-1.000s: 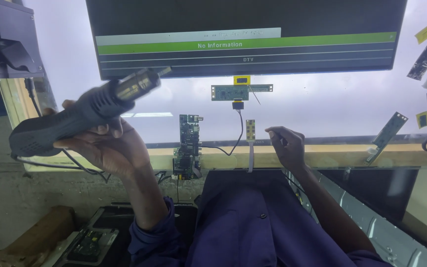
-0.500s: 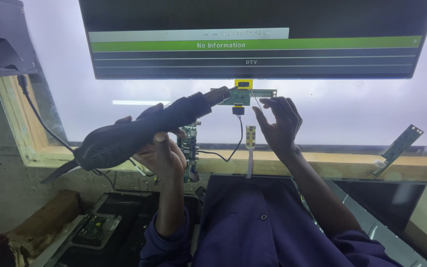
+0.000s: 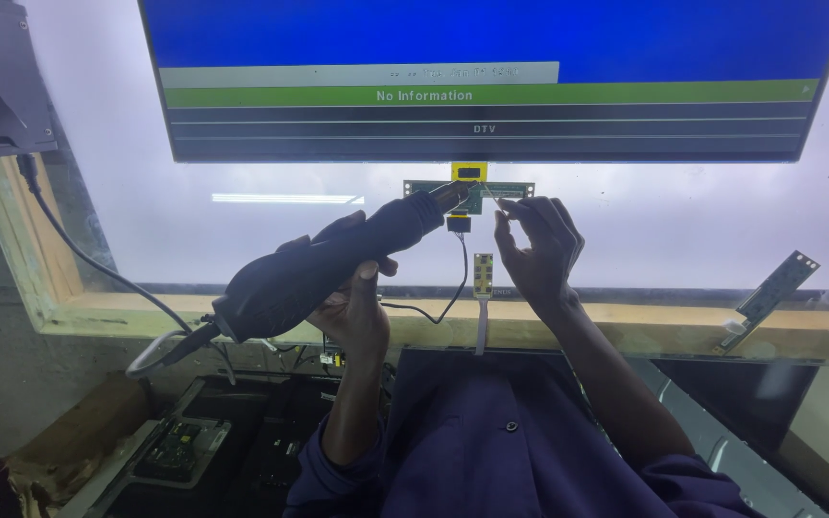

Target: The person uses a soldering iron to work on a circuit board connected to a television screen. They then move to a different area, pick up a large white screen panel, and peel a protective film off its surface by hand.

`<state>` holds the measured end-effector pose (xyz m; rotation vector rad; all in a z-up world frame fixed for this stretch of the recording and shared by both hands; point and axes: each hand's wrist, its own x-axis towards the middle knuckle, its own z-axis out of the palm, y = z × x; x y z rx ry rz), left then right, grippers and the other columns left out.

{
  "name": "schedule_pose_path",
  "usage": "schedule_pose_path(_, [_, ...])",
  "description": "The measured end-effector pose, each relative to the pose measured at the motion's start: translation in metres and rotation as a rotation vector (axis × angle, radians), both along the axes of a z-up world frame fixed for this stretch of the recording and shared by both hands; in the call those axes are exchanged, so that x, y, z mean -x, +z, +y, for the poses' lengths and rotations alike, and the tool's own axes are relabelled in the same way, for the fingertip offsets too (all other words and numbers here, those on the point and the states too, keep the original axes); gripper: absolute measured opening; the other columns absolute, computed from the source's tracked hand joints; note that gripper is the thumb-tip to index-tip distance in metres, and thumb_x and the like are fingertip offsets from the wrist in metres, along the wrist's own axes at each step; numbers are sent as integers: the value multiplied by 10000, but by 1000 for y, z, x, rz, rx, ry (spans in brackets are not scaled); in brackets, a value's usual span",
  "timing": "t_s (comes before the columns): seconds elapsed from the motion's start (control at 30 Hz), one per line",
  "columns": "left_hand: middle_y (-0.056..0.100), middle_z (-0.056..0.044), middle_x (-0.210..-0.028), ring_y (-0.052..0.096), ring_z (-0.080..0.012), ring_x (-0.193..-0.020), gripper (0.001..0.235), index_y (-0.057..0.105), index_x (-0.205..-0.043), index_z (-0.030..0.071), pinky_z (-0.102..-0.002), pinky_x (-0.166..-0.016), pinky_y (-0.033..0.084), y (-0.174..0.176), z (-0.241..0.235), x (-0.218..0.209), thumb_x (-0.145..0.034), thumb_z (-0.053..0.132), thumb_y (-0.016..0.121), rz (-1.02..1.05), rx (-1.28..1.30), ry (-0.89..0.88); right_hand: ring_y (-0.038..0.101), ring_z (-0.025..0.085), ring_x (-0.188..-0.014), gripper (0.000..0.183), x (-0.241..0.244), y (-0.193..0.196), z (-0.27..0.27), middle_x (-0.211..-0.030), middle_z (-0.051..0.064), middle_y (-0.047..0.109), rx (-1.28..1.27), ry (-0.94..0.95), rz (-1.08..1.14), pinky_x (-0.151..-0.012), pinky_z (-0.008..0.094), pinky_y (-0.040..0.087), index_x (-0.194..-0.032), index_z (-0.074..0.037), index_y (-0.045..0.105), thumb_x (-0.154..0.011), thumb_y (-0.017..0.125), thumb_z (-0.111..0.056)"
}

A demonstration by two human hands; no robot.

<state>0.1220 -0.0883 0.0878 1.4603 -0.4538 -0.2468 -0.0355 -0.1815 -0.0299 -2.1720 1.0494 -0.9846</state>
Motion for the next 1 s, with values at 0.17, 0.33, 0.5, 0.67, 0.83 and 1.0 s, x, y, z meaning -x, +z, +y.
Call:
schedule_pose_path(0.17, [713, -124, -778, 708, -165, -587, 322, 584, -1117, -16, -236, -548, 573, -12, 1, 2, -844, 94, 713, 31, 12, 0, 635, 167, -638, 165, -1, -1, -1, -691, 3, 631, 9, -6, -8, -564, 296, 506, -902, -103, 772, -780, 759, 7])
schedule_pose_path(0.33, [705, -153, -775, 709, -194, -575, 332, 575, -1121, -29, -245, -545, 577, -6, -6, 2, -837, 80, 709, 19, 26, -8, 637, 186, -628, 172, -3, 1, -3, -685, 17, 634, 0, -7, -37, -555, 304, 499, -880, -90, 775, -764, 749, 34])
schedule_pose_path(0.5, [706, -126, -780, 708, -165, -590, 340, 572, -1142, -24, -226, -589, 581, -2, -7, 3, -852, 94, 707, -5, 1, -14, 642, 183, -625, 182, -3, 3, -4, -686, 16, 645, -18, -8, -48, -552, 306, 492, -878, -94, 780, -763, 740, 41])
schedule_pose_path(0.67, [708, -132, -819, 710, -169, -604, 376, 556, -1168, -19, -239, -593, 588, -5, -8, 1, -848, 100, 712, 1, 37, -4, 641, 188, -626, 180, -2, 2, -4, -683, 22, 647, -30, -5, -63, -554, 308, 488, -881, -92, 783, -765, 741, 39])
schedule_pose_path(0.83, [703, -114, -745, 703, -148, -595, 368, 559, -1162, -27, -225, -605, 538, 5, -10, 1, -857, 119, 703, -22, 5, 3, 637, 194, -617, 172, -4, 5, -5, -672, 23, 644, -21, -9, -54, -551, 314, 488, -877, -95, 785, -770, 738, 31])
schedule_pose_path(1.0, [700, -118, -736, 704, -157, -575, 317, 568, -1124, -19, -208, -606, 526, 4, -8, -1, -865, 122, 686, -26, 2, -1, 635, 185, -612, 165, -3, 4, -5, -657, 22, 638, -30, -11, -50, -544, 305, 484, -877, -97, 782, -771, 737, 22])
